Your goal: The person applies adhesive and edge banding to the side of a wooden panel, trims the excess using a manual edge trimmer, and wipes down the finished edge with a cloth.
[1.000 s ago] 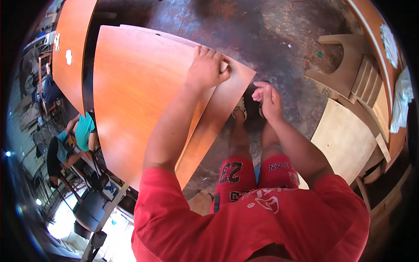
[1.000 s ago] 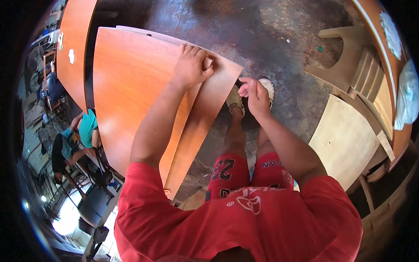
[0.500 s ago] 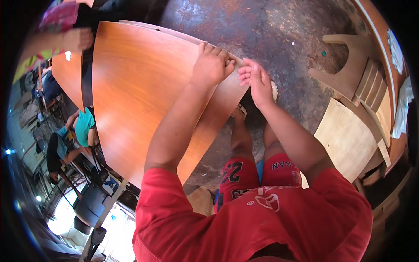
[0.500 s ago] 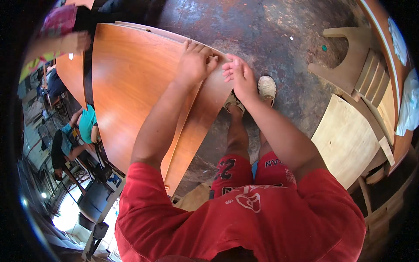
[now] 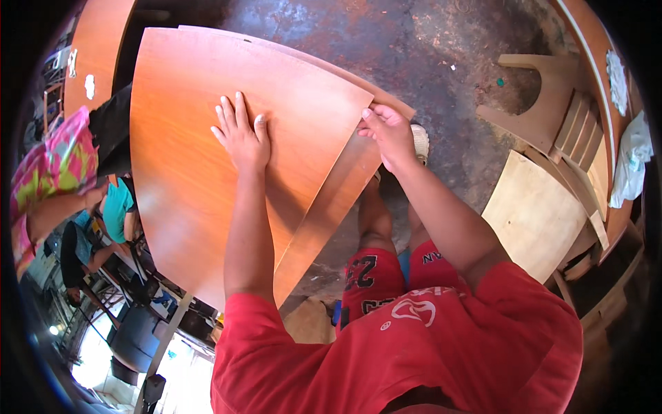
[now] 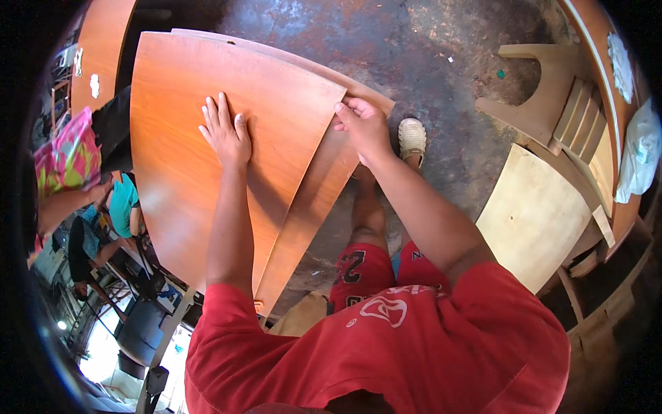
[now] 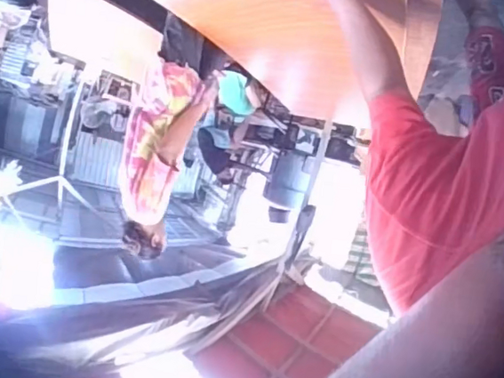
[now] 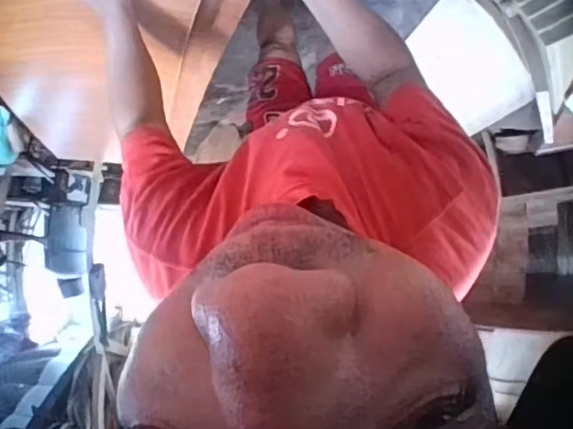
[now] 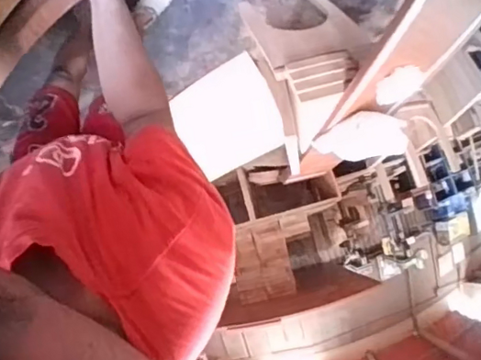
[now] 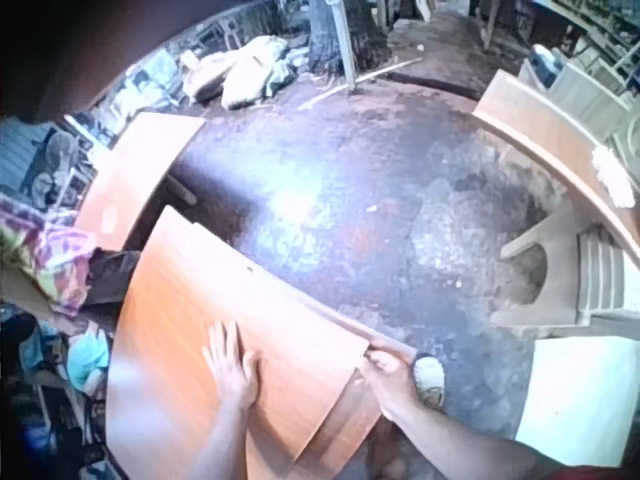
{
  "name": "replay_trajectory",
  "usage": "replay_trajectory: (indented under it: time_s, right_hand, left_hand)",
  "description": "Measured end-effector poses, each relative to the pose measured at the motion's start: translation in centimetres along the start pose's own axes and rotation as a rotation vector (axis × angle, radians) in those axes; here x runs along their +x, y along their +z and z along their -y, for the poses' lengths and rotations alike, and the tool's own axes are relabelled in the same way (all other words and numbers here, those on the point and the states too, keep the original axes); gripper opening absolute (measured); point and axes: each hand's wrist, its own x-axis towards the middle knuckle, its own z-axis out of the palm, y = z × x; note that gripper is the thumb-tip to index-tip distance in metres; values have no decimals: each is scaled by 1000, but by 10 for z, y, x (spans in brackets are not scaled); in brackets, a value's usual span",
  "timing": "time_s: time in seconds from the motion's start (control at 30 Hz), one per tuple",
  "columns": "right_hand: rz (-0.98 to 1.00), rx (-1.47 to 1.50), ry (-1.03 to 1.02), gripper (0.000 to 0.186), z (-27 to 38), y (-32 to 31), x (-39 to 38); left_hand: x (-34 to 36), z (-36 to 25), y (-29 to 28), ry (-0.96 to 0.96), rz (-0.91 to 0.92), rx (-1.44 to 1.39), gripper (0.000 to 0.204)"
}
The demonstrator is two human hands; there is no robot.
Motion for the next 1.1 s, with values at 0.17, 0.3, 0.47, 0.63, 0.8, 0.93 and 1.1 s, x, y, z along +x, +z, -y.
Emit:
replay_trajectory:
  time_s: [0.17,0.3,0.47,0.63,0.8,0.93,1.1]
  right_hand:
    - [-8,-68,-33,19,5,-2,9]
    - [-27,-106,-5,27,13,-6,13]
    - [-96,-197,94,43,37,-9,27]
    - [-89,-121,-19,38,38,-13,29]
    - [34,-98,82,24,0,3,-6]
    - [19,-29,131,24,2,-6,-1]
    - [-94,9,118,32,25,-18,32]
  left_hand:
    - [0,0,-3,-13,4,4,57]
    - [-2,1,-3,-9,-4,14,55]
    - [-1,-1,-5,-21,1,10,55]
    - [-2,2,-5,-22,-10,21,56]
    - [0,2,-3,-34,-10,3,57]
    - [6,-1,6,-15,-24,20,58]
    - [-2,8,24,39,-154,62,63]
